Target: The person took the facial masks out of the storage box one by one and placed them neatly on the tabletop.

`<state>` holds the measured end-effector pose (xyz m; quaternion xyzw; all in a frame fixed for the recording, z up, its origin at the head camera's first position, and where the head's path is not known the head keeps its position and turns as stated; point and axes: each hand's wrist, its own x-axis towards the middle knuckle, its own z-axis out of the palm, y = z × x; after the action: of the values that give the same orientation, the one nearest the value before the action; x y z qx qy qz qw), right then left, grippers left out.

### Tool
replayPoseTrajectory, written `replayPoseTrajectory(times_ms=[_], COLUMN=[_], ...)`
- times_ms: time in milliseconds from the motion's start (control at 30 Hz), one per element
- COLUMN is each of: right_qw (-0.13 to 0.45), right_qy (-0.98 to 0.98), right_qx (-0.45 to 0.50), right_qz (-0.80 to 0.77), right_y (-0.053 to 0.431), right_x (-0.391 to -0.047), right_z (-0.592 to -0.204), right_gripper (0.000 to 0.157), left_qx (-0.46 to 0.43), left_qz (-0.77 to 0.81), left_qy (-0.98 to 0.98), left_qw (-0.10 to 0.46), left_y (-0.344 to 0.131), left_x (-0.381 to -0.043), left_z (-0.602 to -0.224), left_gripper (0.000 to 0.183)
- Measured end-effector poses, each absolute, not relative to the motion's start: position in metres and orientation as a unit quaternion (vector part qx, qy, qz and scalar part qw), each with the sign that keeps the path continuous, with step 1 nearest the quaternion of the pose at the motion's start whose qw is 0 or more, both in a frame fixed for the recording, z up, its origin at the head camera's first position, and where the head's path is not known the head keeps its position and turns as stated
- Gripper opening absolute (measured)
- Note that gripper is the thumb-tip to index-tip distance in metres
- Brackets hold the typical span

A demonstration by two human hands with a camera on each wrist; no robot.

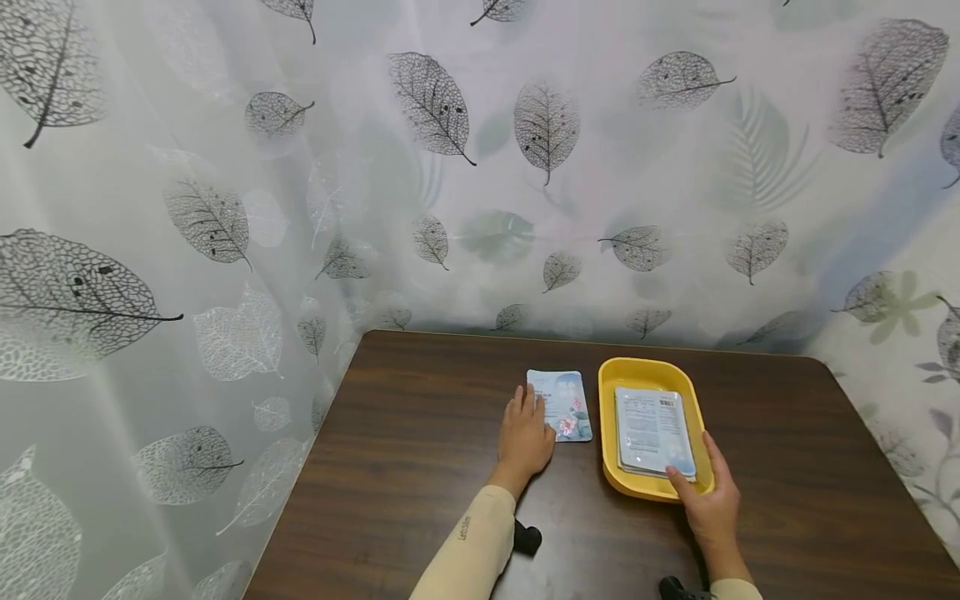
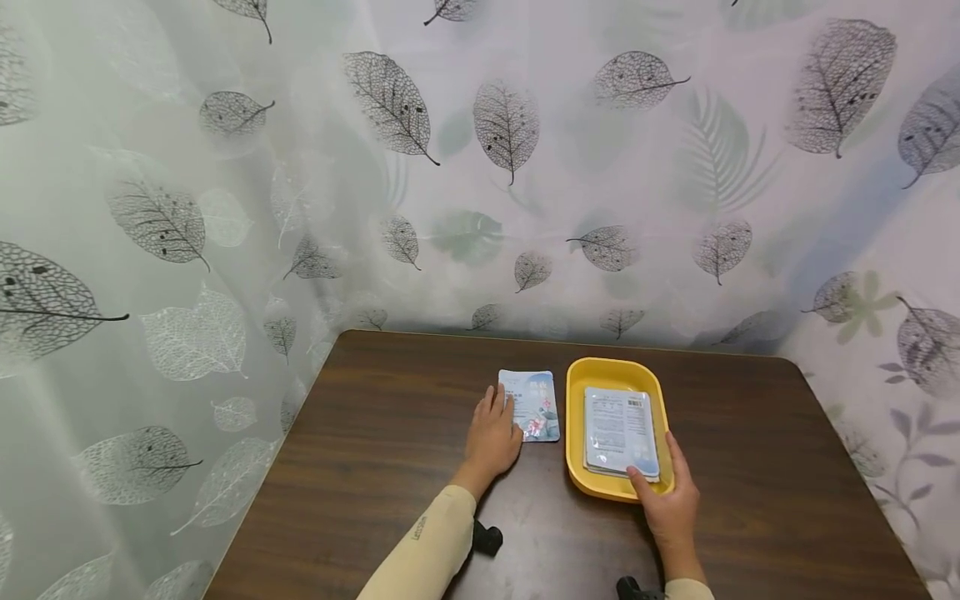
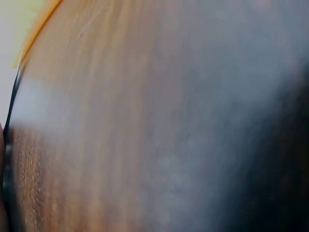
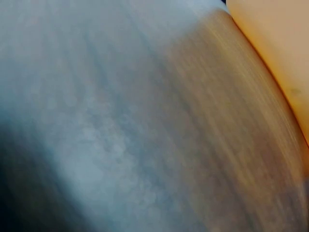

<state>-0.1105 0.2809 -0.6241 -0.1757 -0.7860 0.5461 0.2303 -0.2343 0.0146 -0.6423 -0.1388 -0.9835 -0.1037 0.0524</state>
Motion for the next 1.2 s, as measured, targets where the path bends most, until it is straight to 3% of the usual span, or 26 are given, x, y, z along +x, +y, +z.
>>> replayPoseTrajectory(times_ms=[967, 1200], right_qw=[0.25, 0.255], right_qy=[-0.775, -0.776], right_qx=[-0.168, -0.165], right_qz=[0.556, 0.553], right_y=[0.2817, 0.2817], right_x=[-0.1114, -0.1135], right_z=[-0.6313, -0.6315], right_gripper=[0.081, 0.08], left_qx=[-0.126, -0.129], left_qz=[-0.099, -0.156], left_qy=[-0.986, -0.976], left_qw=[0.05, 0.084], left_y=[0.0174, 0.0143], left_x=[-0.2335, -0.2326], left_z=[-0.6468, -0.6416], left_gripper=[0.056, 0.058])
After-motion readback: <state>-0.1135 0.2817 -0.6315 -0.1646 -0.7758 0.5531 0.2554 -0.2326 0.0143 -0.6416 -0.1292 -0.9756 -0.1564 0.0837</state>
